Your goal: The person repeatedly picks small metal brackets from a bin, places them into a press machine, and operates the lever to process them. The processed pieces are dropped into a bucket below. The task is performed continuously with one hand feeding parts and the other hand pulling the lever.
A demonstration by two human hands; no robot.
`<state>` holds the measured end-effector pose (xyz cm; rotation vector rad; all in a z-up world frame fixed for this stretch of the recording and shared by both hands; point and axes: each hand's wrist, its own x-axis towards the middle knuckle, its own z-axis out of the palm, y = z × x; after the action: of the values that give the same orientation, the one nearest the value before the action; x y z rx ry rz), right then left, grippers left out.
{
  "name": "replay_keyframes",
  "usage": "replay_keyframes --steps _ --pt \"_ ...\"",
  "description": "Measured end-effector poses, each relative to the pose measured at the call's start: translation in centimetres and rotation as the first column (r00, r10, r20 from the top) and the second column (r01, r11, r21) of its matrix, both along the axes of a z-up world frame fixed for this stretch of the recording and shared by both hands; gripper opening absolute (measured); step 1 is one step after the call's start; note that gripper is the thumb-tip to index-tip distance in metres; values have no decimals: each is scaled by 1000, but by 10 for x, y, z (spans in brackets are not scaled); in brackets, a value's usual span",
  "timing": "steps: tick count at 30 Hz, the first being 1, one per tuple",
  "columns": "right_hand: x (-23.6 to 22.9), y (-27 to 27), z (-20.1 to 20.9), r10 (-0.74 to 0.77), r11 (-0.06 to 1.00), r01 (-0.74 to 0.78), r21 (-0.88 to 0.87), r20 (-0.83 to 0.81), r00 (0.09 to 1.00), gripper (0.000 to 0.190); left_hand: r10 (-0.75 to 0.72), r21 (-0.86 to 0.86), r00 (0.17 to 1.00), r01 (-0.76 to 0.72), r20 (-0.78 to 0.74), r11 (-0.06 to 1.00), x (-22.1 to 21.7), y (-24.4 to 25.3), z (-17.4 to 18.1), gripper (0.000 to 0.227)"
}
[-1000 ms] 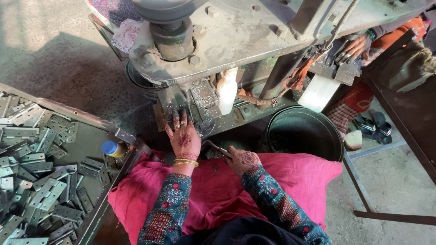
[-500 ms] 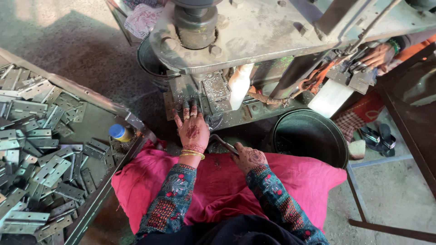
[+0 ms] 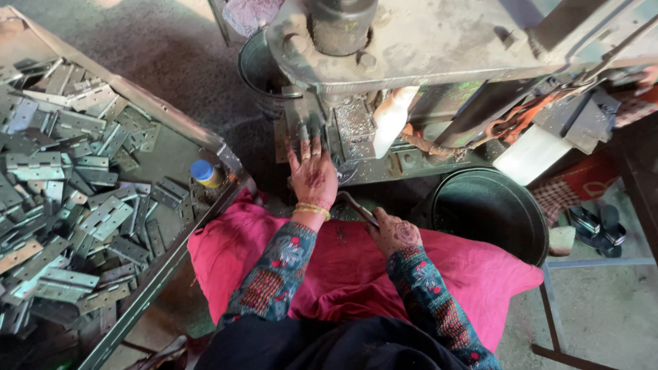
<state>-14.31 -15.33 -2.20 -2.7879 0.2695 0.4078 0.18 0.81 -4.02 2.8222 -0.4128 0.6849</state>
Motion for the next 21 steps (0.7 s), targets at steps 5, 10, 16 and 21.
replay_keyframes --steps 5,10,16,21 --pt "-1 -2 -4 16 1000 -16 -16 11 1000 41 24 8 998 -24 -59 1000 15 -5 -3 30" --pt "0 -5 -12 11 1000 -12 21 38 999 46 19 -3 1000 -19 -22 1000 16 -2 0 35" --pt "-3 -20 -50 19 997 -21 79 23 1000 45 22 64 997 -17 -75 998 12 -3 11 36" --pt "-9 -20 -124 -78 979 79 186 -11 997 45 18 98 999 -15 -37 995 11 -3 17 37"
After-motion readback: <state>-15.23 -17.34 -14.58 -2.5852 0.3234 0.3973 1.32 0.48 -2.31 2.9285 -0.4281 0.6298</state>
